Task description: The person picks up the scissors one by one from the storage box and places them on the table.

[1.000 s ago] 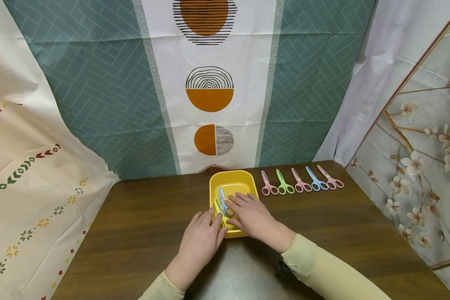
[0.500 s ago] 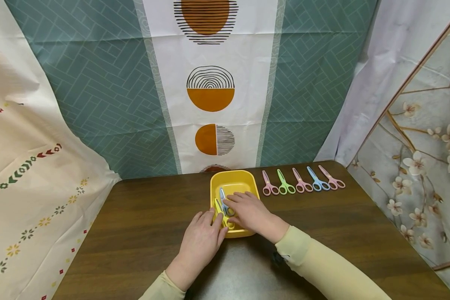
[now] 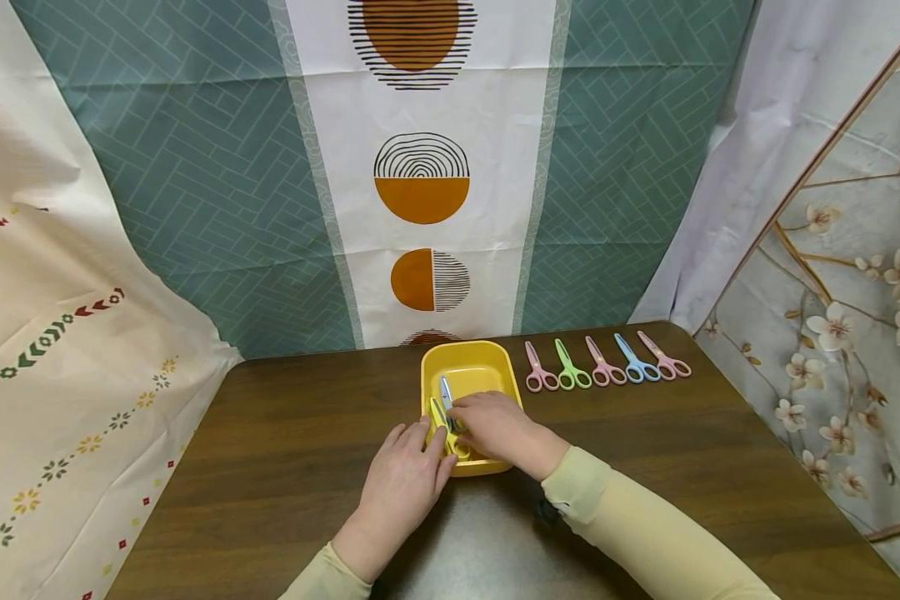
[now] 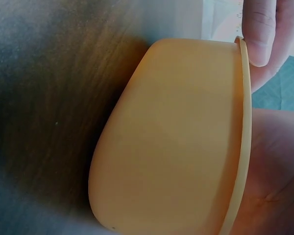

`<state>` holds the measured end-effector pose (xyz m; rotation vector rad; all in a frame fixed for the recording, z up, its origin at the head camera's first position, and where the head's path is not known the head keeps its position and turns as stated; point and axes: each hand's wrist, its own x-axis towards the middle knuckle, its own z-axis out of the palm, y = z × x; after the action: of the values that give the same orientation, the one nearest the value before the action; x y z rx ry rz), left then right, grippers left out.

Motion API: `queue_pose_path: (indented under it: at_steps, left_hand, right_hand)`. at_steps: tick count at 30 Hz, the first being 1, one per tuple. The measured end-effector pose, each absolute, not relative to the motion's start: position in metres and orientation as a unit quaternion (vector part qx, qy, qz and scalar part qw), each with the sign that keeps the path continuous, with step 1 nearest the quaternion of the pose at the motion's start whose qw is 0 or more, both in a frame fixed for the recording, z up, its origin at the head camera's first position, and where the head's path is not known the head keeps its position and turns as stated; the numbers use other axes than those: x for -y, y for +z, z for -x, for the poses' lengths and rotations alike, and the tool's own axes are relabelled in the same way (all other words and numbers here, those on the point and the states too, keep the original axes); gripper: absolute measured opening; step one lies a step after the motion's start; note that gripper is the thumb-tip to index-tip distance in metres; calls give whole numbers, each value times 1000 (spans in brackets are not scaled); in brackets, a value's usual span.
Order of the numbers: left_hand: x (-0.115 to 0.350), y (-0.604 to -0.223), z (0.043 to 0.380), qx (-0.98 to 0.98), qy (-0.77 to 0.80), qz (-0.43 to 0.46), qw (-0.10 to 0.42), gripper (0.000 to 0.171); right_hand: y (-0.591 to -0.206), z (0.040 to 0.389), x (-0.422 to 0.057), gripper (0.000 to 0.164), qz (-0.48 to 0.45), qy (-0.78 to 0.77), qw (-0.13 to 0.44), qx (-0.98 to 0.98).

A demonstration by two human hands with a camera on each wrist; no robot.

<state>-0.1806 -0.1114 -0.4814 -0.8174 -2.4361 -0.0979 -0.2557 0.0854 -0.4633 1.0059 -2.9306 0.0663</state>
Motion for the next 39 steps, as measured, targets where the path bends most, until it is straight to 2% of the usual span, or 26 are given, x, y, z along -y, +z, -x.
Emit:
queue_pose_path:
  at_steps: [4, 7, 14, 34, 39]
  left_hand:
    - [111, -482, 181, 909, -38, 307, 281, 38]
    - [111, -482, 181, 909, -38, 307, 279, 39]
    - [111, -482, 180, 911, -36, 306, 273, 39]
    - [110, -480, 180, 917, -32, 299, 263, 42]
    - [111, -480, 180, 915, -29, 301, 266, 42]
  right_hand:
    - [-465, 256, -85, 25, -324, 12, 23, 946]
    - [-465, 257, -86, 22, -321, 11, 18, 947]
    - [-466, 257, -88, 20, -309, 6, 18, 951]
    - [-465, 259, -97, 31, -260, -24, 25, 965]
    - [-461, 257, -96, 25, -276, -12, 45, 960]
